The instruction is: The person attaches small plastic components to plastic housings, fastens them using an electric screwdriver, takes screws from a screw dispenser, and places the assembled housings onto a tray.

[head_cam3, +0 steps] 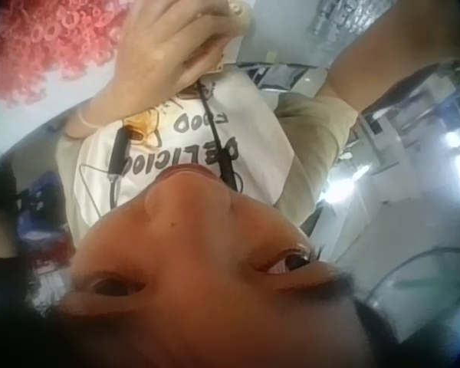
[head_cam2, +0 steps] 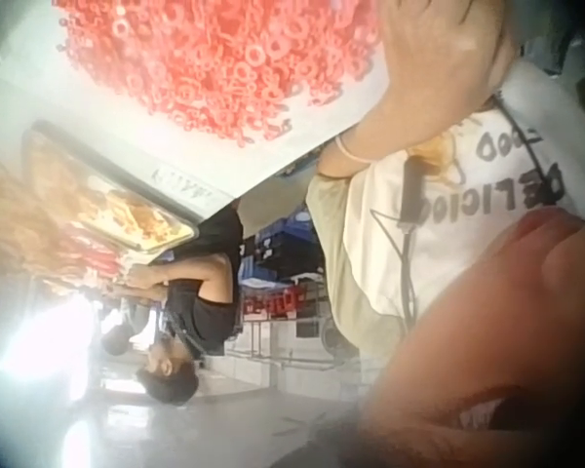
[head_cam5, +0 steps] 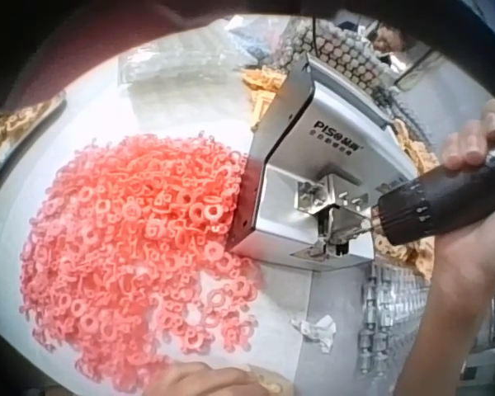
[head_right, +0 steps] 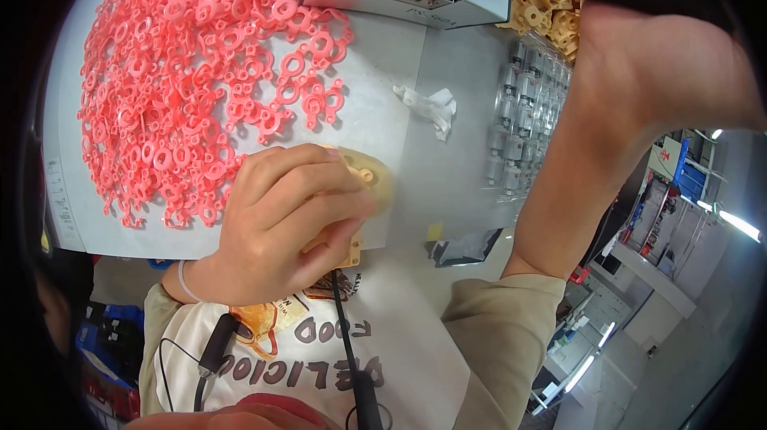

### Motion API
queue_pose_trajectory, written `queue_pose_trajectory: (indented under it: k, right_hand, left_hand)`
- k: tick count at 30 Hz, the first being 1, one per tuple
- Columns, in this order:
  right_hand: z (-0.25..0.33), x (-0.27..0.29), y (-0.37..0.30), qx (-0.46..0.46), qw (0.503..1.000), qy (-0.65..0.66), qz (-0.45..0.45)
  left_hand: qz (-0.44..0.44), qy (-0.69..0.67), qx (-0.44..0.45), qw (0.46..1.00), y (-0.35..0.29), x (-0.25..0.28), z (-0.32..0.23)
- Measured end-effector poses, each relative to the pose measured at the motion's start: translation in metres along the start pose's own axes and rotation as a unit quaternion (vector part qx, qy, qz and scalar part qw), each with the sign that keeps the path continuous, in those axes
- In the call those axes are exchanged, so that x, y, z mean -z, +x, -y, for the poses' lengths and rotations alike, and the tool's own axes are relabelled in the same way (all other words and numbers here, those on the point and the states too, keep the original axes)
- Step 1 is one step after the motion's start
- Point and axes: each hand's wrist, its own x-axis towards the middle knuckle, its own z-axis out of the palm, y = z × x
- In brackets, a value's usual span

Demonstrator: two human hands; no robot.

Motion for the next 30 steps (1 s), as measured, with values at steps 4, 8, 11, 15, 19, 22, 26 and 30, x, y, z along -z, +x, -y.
queue_pose_trajectory:
  k: [4, 8, 11, 15, 19, 22, 26, 30]
  right_hand:
    - [-0.003, 0.006, 0.0, 0.0, 1.0, 0.005, 0.001]
    - [-0.007, 0.005, -0.003, -0.001, 1.0, 0.009, 0.005]
    - [-0.009, 0.011, -0.003, -0.001, 1.0, 0.012, 0.006]
    - [-0.015, 0.071, 0.021, -0.004, 1.0, 0.01, 0.002]
    - [-0.021, 0.083, 0.027, 0.002, 1.0, 0.011, 0.0]
    - [-0.024, 0.097, 0.034, 0.008, 1.0, 0.014, 0.001]
    - [-0.024, 0.074, 0.021, 0.014, 0.999, 0.03, 0.005]
    - [-0.018, 0.078, 0.015, 0.022, 0.998, 0.051, 0.006]
  left_hand:
    - [0.003, -0.003, -0.001, 1.0, 0.0, 0.0, 0.001]
    - [-0.002, -0.004, -0.002, 1.0, -0.001, -0.001, 0.001]
    - [-0.005, -0.005, -0.001, 1.0, 0.001, -0.001, 0.002]
    - [0.005, -0.006, -0.001, 1.0, -0.001, 0.001, 0.0]
    - [0.014, 0.0, -0.003, 1.0, 0.001, 0.003, 0.0]
    - [0.014, 0.004, -0.005, 1.0, 0.001, 0.003, 0.001]
    - [0.0, -0.012, -0.01, 1.0, 0.001, 0.001, 0.004]
    - [-0.009, -0.022, -0.016, 1.0, 0.001, 0.001, 0.004]
